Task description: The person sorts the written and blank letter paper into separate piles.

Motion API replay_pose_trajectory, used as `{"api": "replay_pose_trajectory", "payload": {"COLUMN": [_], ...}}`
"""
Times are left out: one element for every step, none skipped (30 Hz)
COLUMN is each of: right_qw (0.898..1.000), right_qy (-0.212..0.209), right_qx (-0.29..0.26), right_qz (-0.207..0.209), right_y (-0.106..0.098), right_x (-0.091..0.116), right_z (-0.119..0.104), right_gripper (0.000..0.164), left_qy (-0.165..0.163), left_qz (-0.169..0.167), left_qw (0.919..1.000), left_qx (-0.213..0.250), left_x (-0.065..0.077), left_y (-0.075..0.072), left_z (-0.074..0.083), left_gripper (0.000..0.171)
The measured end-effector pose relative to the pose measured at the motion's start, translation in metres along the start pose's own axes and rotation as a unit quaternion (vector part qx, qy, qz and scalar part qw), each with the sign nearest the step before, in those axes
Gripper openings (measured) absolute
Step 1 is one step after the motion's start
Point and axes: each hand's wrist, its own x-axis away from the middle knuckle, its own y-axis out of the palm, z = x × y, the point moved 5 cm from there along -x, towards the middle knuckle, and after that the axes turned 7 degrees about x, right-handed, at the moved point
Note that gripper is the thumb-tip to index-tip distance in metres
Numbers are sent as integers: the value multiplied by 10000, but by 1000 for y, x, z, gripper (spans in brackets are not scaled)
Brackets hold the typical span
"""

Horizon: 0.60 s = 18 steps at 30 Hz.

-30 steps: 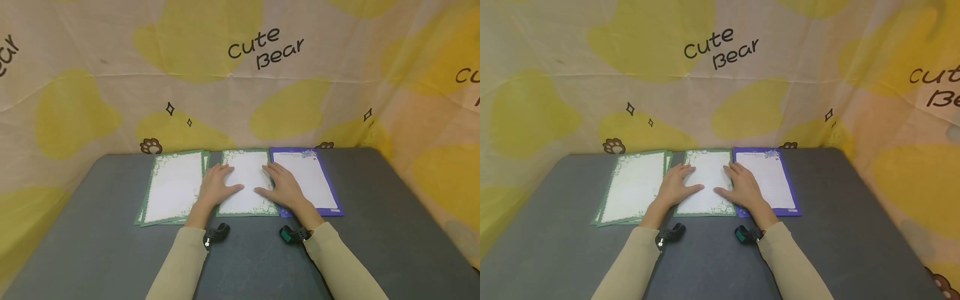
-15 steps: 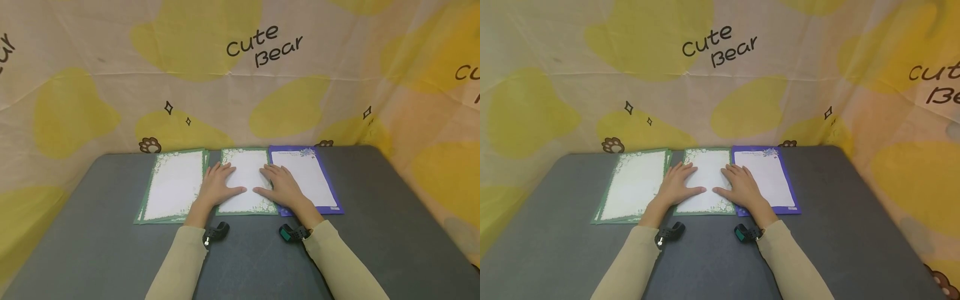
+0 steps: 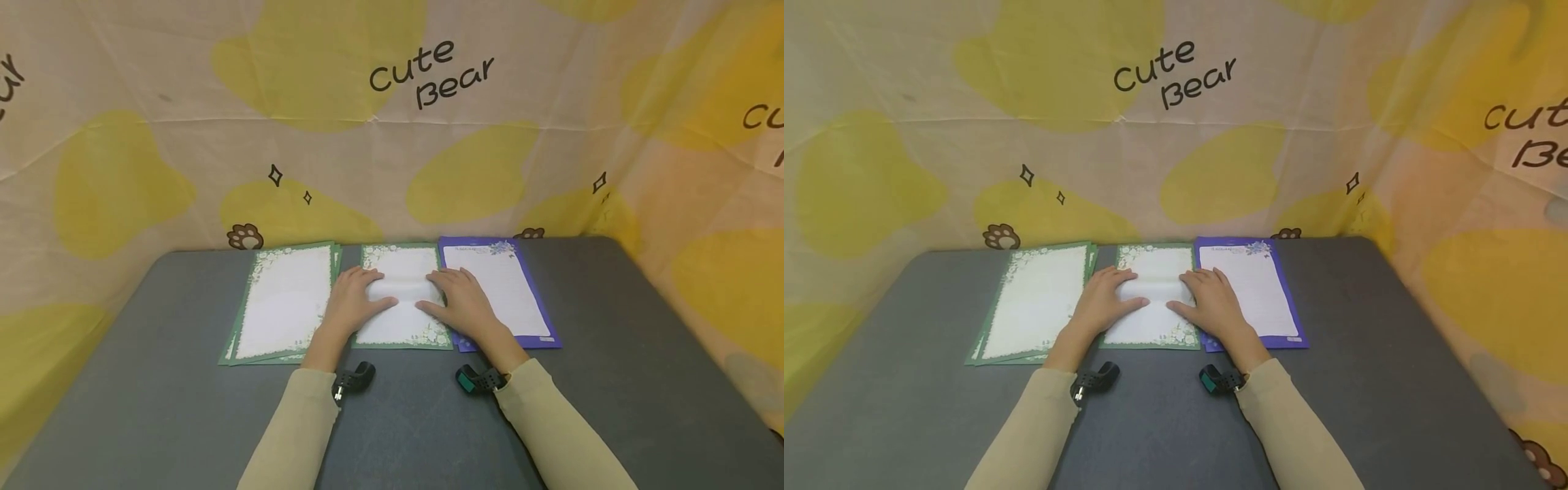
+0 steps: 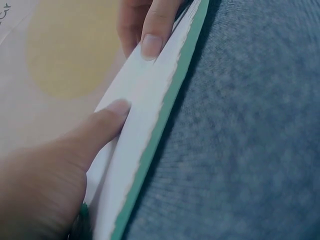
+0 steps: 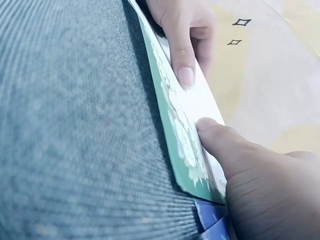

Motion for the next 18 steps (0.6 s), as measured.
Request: {"api": "replay_pose_trajectory", "payload": {"right_qw": [10000, 10000, 9999, 9998, 9996, 9993, 9988, 9978, 9961, 9937, 9907, 9869, 9828, 9790, 9750, 9717, 9684, 9649], "right_qy": [-3, -7, -5, 17, 52, 119, 225, 373, 580, 812, 1041, 1255, 1446, 1599, 1702, 1739, 1742, 1726], "right_qx": [1, -9, -34, -83, -116, -161, -223, -259, -288, -302, -332, -432, -597, -763, -986, -1207, -1441, -1661], "right_qz": [48, 92, 140, 194, 245, 306, 386, 473, 591, 711, 816, 915, 982, 1014, 1035, 1043, 1057, 1072], "right_y": [0, 0, 0, 0, 0, 0, -1, -2, -3, -4, -5, -6, -7, -6, -6, -6, -5, -5], "right_x": [0, 0, 0, 0, 0, 0, 0, 0, 0, 1, 1, 2, 2, 2, 2, 2, 2, 3], "right_z": [0, 1, 1, 2, 2, 3, 4, 6, 8, 11, 13, 15, 17, 18, 19, 19, 19, 18], "right_gripper": [64, 64, 63, 64, 65, 66, 67, 68, 67, 65, 63, 61, 58, 56, 54, 52, 50, 49], "left_qy": [-5, -18, -31, -54, -67, -72, -69, -71, -54, -53, -50, -56, -76, -99, -116, -138, -148, -155], "left_qz": [69, 134, 198, 259, 319, 372, 427, 474, 524, 565, 604, 650, 696, 736, 776, 798, 810, 813], "left_qw": [10000, 9999, 9998, 9995, 9993, 9989, 9985, 9980, 9974, 9969, 9964, 9956, 9946, 9935, 9921, 9906, 9891, 9878], "left_qx": [16, 42, 84, 142, 200, 272, 342, 418, 484, 542, 592, 674, 769, 867, 975, 1100, 1220, 1320], "left_x": [0, -1, -1, -1, -1, -2, -2, -2, -2, -2, -2, -2, -2, -2, -2, -2, -1, -2], "left_y": [0, -1, -1, -2, -2, -3, -3, -3, -4, -4, -4, -4, -4, -4, -4, -4, -4, -4], "left_z": [0, 0, 0, -1, -1, -2, -2, -3, -3, -3, -3, -4, -4, -5, -5, -5, -6, -6], "left_gripper": [59, 55, 51, 47, 44, 41, 38, 36, 34, 33, 32, 31, 30, 29, 29, 28, 28, 29]}}
